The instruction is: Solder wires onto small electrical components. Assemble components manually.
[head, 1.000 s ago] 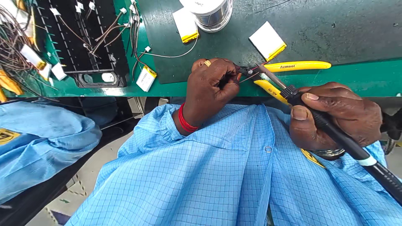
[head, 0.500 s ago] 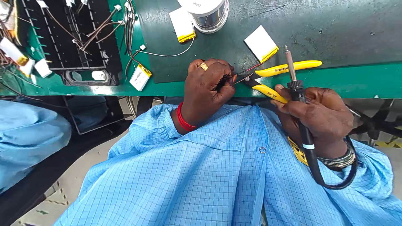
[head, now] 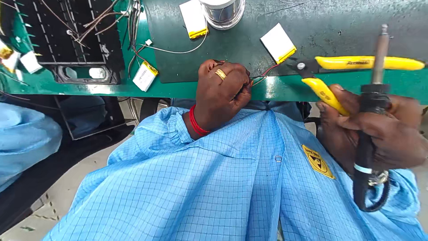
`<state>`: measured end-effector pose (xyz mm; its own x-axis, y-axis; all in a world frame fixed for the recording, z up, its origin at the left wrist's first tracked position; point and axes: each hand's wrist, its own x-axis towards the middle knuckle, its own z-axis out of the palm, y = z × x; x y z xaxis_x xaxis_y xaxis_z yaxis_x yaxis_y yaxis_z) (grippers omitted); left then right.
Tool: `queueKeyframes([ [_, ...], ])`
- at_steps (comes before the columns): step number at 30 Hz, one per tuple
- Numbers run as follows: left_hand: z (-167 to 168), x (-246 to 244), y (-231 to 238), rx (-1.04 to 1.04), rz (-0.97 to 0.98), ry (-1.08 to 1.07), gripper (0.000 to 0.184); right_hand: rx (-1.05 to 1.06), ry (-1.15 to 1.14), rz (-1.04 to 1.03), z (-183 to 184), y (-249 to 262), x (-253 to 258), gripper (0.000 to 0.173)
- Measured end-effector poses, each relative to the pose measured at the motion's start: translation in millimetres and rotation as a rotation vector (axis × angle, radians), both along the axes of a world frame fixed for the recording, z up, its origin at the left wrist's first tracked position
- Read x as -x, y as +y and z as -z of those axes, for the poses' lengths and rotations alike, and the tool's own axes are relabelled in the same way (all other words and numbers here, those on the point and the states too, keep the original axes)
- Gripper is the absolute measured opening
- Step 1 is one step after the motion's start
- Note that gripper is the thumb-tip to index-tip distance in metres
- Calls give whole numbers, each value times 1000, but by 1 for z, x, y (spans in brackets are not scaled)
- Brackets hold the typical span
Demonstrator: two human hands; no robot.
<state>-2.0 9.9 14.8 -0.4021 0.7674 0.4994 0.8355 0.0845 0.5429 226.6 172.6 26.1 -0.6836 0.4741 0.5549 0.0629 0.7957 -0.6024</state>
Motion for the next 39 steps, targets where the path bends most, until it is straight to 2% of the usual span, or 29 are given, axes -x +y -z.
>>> queueKeyframes([
  [7,4,-2,-2,-6,-55,139,15,-63,34,-63,9,-15,48,11],
  [14,6,-3,-2,-29,-54,159,15,18,-4,-103,15,-17,53,9],
  [18,8,-3,-3,-33,-48,180,13,46,-27,-94,17,-17,50,15],
  [25,7,-2,-4,-25,-51,127,11,86,36,-119,15,-16,51,3],
  [28,5,-2,-3,0,-50,98,13,21,-13,-155,5,-15,50,20],
  [31,2,-1,-2,30,-53,82,12,-18,-11,-141,1,-16,48,28],
  [34,0,-2,-1,69,-60,72,14,-1,17,-128,2,-15,44,30],
  [39,-4,-1,3,100,-72,66,14,119,157,-115,9,-18,42,21],
])
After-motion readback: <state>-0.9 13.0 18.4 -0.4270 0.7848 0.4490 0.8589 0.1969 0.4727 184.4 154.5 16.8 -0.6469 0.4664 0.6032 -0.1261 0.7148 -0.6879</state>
